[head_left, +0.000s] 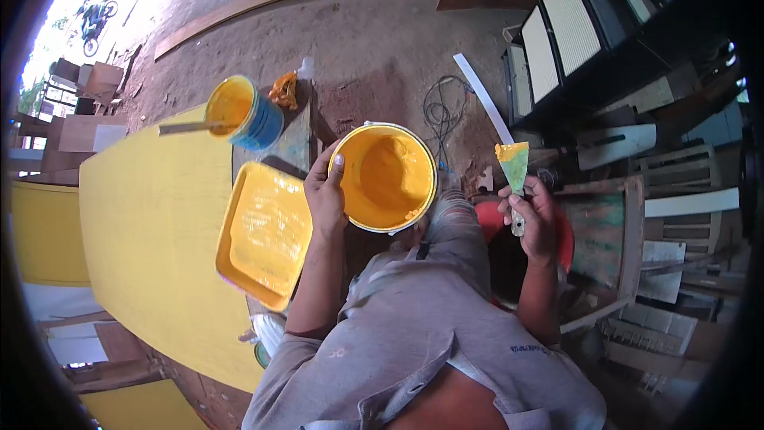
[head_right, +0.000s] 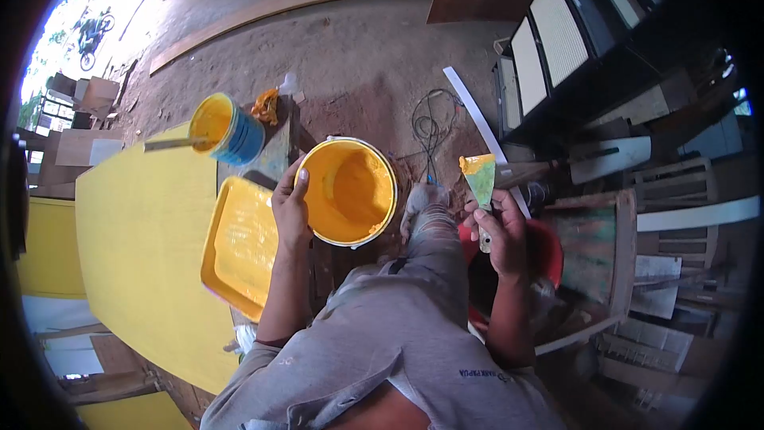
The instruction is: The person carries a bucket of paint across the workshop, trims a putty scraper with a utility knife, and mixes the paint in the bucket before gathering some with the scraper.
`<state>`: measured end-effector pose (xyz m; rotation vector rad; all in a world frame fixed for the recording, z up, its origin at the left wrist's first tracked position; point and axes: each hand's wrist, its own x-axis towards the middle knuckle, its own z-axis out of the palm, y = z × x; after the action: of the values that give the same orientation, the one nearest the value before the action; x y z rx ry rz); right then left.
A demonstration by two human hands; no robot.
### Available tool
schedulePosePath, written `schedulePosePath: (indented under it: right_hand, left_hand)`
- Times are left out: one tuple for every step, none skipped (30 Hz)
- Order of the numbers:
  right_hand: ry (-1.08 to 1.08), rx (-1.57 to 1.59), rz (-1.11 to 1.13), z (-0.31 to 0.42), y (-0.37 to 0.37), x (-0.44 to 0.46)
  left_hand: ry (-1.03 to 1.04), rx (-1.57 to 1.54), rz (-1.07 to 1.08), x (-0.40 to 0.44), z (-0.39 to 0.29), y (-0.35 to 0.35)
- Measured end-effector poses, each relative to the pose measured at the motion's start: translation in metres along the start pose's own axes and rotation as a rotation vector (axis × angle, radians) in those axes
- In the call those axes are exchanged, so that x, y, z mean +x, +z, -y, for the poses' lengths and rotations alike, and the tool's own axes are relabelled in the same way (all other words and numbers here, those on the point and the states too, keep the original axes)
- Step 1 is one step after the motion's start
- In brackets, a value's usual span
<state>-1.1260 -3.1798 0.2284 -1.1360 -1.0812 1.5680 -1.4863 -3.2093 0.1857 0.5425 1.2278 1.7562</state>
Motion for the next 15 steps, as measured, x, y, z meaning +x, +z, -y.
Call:
schedulePosePath:
  right_hand:
    - [0.001, -0.007, 0.004, 0.002, -0.001, 0.031]
    - [0.003, -0.013, 0.010, 0.001, -0.002, 0.061]
    - [0.003, -0.020, 0.021, 0.001, -0.003, 0.092]
    - [0.026, -0.001, 0.050, 0.001, -0.004, 0.128]
    - [0.049, 0.019, 0.080, 0.001, -0.005, 0.164]
    - [0.076, 0.038, 0.112, 0.006, -0.006, 0.201]
    - [0.077, -0.006, 0.132, 0.014, -0.001, 0.237]
    - [0.095, -0.049, 0.163, 0.025, 0.005, 0.274]
    - [0.091, -0.081, 0.206, 0.037, 0.009, 0.305]
    - [0.075, -0.117, 0.255, 0.050, 0.016, 0.339]
    - [0.082, -0.085, 0.296, 0.061, 0.022, 0.368]
    - [0.091, -0.114, 0.302, 0.073, 0.029, 0.397]
    - [0.086, -0.152, 0.316, 0.081, 0.035, 0.423]
    - [0.077, -0.193, 0.334, 0.087, 0.041, 0.450]
    - [0.095, -0.157, 0.360, 0.088, 0.047, 0.478]
  left_hand:
    - [0.002, -0.014, -0.007, 0.022, 0.005, 0.009]
    - [0.006, -0.026, -0.017, 0.044, 0.010, 0.016]
    - [0.001, -0.021, -0.032, 0.067, 0.016, 0.023]
    - [0.002, -0.018, -0.048, 0.093, 0.022, 0.030]
    - [0.005, -0.013, -0.066, 0.118, 0.027, 0.037]
    - [0.013, -0.018, -0.093, 0.142, 0.032, 0.046]
    - [0.026, -0.026, -0.122, 0.167, 0.038, 0.055]
    - [0.035, -0.025, -0.141, 0.193, 0.039, 0.063]
    - [0.074, -0.008, -0.174, 0.217, 0.037, 0.076]
    - [0.090, 0.040, -0.199, 0.240, 0.033, 0.086]
    - [0.107, 0.083, -0.230, 0.262, 0.028, 0.097]
    - [0.118, 0.125, -0.266, 0.281, 0.022, 0.106]
    - [0.131, 0.134, -0.300, 0.302, 0.023, 0.107]
    - [0.156, 0.165, -0.340, 0.322, 0.020, 0.108]
    - [0.177, 0.193, -0.385, 0.342, 0.018, 0.108]
